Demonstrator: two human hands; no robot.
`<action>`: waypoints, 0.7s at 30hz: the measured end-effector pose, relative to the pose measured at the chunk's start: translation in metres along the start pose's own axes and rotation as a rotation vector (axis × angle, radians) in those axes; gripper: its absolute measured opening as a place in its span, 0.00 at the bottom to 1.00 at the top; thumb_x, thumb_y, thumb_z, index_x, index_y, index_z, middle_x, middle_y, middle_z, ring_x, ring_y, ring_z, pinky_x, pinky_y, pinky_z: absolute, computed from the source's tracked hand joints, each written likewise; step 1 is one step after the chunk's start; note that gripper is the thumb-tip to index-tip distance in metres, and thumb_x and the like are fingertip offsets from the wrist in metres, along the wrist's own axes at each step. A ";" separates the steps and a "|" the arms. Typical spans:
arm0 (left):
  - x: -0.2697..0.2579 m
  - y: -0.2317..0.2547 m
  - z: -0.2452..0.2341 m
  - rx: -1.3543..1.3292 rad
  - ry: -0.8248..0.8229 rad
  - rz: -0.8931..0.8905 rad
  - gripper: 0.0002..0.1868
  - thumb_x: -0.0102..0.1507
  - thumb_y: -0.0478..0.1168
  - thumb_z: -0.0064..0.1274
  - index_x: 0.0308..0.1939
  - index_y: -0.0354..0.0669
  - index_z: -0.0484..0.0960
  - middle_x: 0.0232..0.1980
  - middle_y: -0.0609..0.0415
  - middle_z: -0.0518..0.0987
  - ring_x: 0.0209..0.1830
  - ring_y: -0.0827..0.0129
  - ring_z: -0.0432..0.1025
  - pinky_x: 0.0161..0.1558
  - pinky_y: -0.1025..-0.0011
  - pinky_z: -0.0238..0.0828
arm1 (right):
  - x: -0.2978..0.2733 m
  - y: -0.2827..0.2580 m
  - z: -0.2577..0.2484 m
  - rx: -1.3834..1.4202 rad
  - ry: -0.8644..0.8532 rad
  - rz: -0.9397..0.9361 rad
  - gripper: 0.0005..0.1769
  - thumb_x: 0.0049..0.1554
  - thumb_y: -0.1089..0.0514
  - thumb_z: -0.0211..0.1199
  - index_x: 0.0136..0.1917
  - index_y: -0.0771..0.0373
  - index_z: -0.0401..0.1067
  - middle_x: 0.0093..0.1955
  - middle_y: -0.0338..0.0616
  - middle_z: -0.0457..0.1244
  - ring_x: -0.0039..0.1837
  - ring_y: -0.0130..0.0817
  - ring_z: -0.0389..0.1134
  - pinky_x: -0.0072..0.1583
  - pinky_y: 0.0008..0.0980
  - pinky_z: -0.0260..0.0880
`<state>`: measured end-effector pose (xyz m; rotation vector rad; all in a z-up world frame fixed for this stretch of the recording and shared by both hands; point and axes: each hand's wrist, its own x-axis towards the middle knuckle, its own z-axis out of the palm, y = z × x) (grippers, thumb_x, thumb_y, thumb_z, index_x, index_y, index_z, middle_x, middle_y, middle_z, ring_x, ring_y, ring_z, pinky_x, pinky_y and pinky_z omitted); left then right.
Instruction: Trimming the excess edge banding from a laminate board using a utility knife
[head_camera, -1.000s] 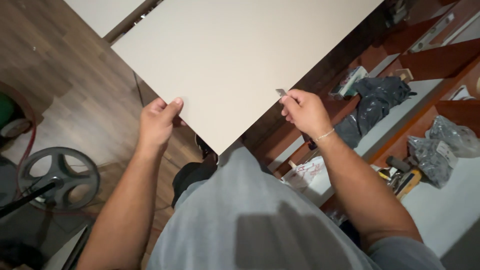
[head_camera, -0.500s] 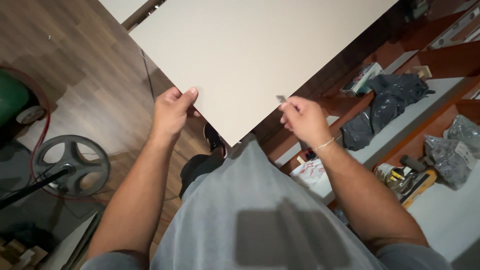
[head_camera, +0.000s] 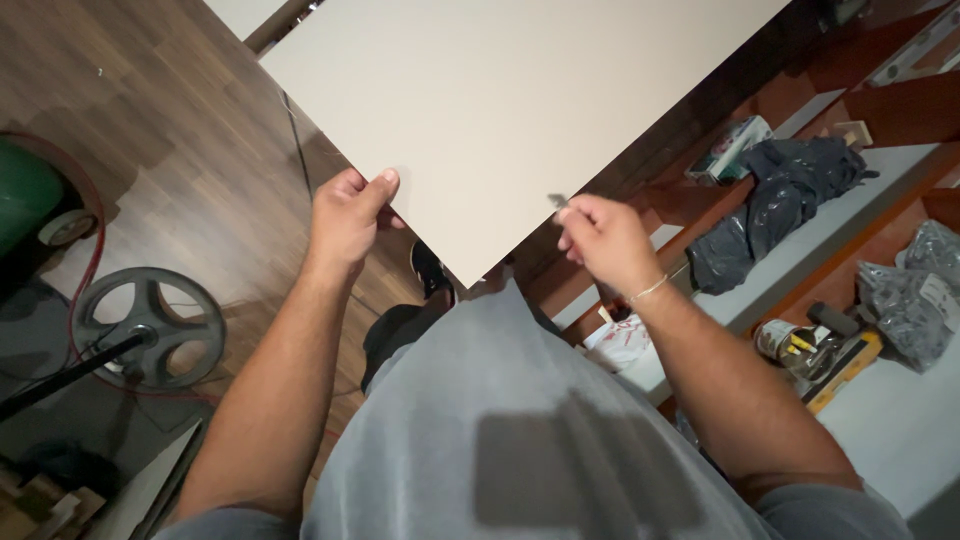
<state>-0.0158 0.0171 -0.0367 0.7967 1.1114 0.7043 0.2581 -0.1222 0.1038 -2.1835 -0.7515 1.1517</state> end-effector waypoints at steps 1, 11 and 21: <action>0.001 -0.001 -0.001 0.016 0.008 -0.009 0.12 0.66 0.38 0.61 0.37 0.32 0.78 0.26 0.43 0.79 0.20 0.62 0.79 0.24 0.70 0.80 | 0.000 0.004 0.002 -0.027 -0.018 0.005 0.10 0.61 0.60 0.58 0.43 0.65 0.78 0.30 0.51 0.68 0.29 0.31 0.69 0.32 0.25 0.73; 0.000 0.003 0.000 0.047 0.025 -0.020 0.12 0.66 0.39 0.62 0.35 0.33 0.79 0.24 0.42 0.79 0.20 0.60 0.79 0.25 0.68 0.80 | -0.003 0.004 0.011 -0.072 0.008 0.028 0.10 0.61 0.59 0.58 0.41 0.64 0.78 0.31 0.49 0.69 0.30 0.31 0.71 0.34 0.26 0.74; -0.011 0.021 0.006 0.033 0.025 -0.029 0.12 0.66 0.38 0.61 0.35 0.32 0.78 0.24 0.42 0.79 0.19 0.61 0.79 0.24 0.68 0.81 | -0.016 0.003 0.026 -0.078 -0.049 0.088 0.11 0.60 0.57 0.59 0.41 0.62 0.79 0.32 0.48 0.70 0.32 0.30 0.72 0.35 0.26 0.76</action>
